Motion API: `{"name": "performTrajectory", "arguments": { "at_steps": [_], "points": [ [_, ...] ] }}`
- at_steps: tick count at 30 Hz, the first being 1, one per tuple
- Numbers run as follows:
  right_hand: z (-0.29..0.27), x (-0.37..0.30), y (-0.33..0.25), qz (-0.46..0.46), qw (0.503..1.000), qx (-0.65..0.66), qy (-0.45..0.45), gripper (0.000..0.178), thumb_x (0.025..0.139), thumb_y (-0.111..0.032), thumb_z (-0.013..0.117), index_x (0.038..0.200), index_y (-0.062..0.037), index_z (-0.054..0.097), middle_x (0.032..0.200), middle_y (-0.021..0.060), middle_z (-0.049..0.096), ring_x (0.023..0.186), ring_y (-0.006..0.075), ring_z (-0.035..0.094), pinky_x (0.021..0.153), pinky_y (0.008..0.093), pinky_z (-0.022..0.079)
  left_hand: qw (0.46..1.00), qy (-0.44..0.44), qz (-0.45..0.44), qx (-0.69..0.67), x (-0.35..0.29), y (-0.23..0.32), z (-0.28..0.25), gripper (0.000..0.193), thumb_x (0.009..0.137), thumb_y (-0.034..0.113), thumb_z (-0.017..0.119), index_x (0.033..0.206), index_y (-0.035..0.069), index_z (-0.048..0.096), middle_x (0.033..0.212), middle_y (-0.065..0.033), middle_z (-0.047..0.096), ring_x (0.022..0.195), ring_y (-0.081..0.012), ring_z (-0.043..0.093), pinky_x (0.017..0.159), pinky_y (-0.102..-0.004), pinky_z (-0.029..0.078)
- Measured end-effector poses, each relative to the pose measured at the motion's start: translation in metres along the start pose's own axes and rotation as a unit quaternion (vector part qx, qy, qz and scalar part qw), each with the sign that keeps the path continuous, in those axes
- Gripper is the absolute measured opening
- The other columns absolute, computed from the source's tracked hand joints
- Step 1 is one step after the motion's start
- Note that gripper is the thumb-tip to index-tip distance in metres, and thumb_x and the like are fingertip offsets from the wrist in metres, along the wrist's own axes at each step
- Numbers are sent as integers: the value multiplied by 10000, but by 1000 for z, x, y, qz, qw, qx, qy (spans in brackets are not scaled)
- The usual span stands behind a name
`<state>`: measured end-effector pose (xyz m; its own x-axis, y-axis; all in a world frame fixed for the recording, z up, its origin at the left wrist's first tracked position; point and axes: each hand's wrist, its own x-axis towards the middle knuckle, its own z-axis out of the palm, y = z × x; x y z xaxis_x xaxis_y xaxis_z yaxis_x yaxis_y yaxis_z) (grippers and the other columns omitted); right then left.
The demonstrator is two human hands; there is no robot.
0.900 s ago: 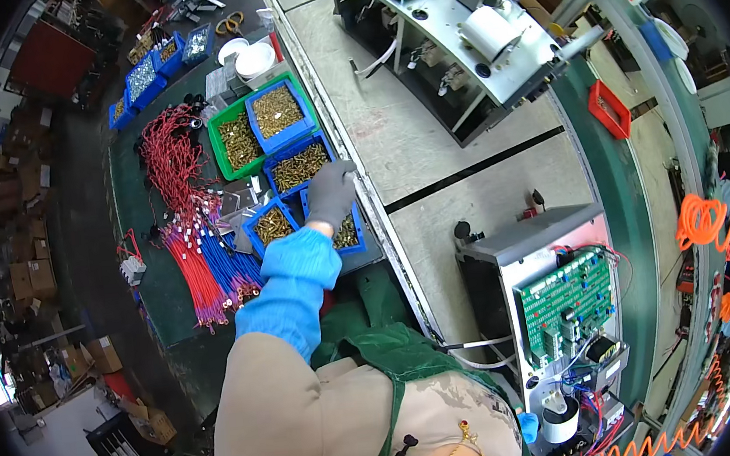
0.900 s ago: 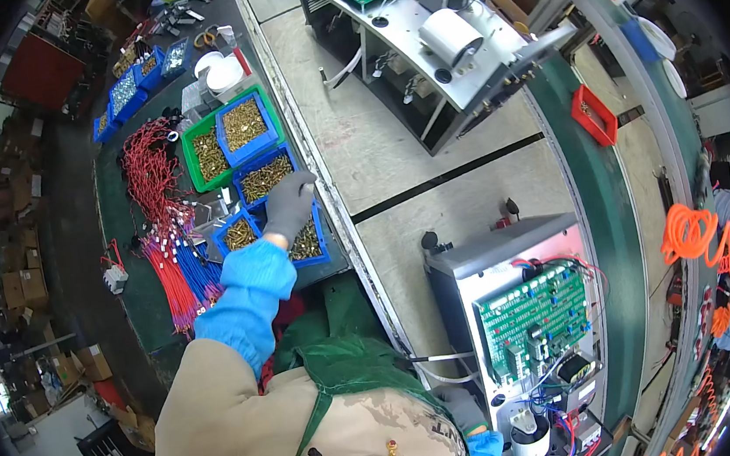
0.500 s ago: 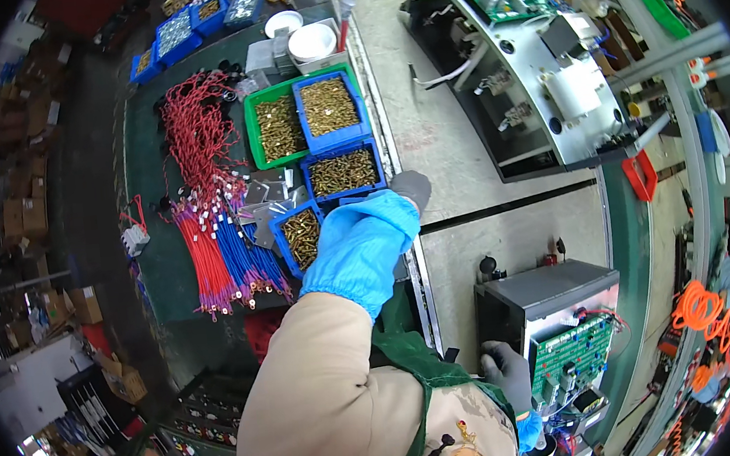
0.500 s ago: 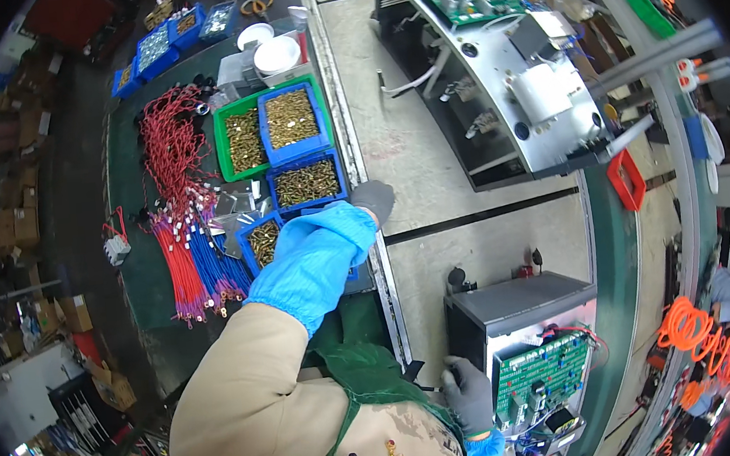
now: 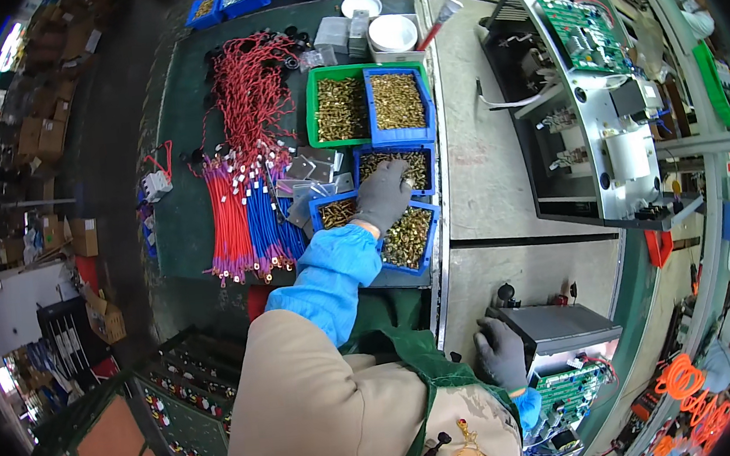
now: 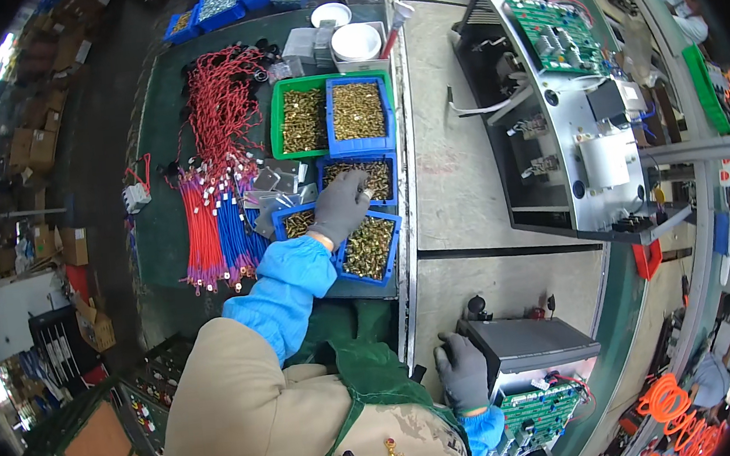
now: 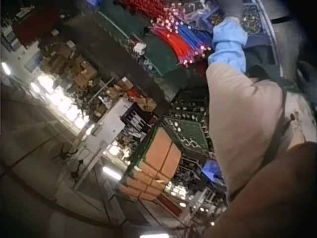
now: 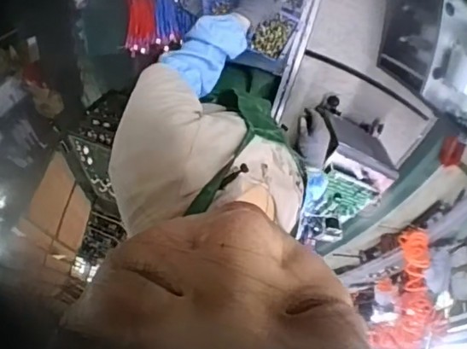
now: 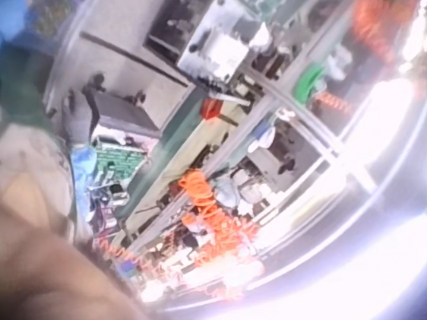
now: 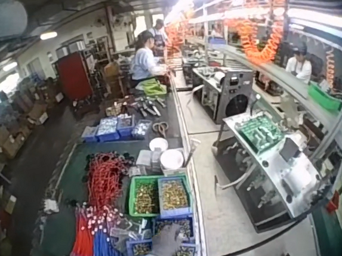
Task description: The person assembles an electronic device by connecting red and blue wires to a white motor and a green circuit board. They then secure a control panel into a metal casing using a pneumatic screwdriver to fasten screws.
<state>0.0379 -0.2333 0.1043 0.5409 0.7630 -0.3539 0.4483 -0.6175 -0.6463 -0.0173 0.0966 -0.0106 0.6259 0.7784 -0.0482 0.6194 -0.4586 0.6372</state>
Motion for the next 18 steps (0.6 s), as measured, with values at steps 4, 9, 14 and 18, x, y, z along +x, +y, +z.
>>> {"name": "performTrajectory", "arguments": {
  "at_steps": [4, 9, 14, 18],
  "points": [
    [30, 37, 15, -22, 999, 5, -25, 260, 828, -133, 601, 1081, -73, 598, 905, 164, 610, 815, 348, 615, 704, 417, 487, 989, 136, -20, -50, -16, -50, -33, 248, 841, 184, 589, 1067, 83, 594, 1005, -174, 622, 940, -365, 586, 813, -440, 473],
    [53, 92, -7, -116, 991, -31, -59, 288, 809, -115, 608, 1094, -89, 580, 962, 159, 587, 824, 365, 597, 700, 437, 493, 938, 308, -155, 27, -50, -163, -70, 215, 811, 140, 557, 1003, 72, 624, 930, -176, 622, 910, -353, 588, 800, -444, 461],
    [66, 139, -34, -190, 975, -53, -106, 259, 816, -111, 601, 1072, -76, 589, 941, 162, 585, 820, 359, 599, 700, 429, 498, 932, 180, -300, 93, -82, -203, -81, 265, 802, 189, 626, 1032, 58, 623, 1040, -191, 589, 947, -358, 577, 814, -445, 464],
    [74, 150, -43, -209, 970, -58, -108, 240, 808, -95, 603, 1047, -65, 596, 927, 164, 585, 811, 369, 596, 702, 431, 497, 922, 160, -335, 109, -87, -188, -86, 314, 810, 210, 656, 1079, 58, 607, 1110, -190, 561, 980, -357, 581, 834, -432, 471]
  ]
}}
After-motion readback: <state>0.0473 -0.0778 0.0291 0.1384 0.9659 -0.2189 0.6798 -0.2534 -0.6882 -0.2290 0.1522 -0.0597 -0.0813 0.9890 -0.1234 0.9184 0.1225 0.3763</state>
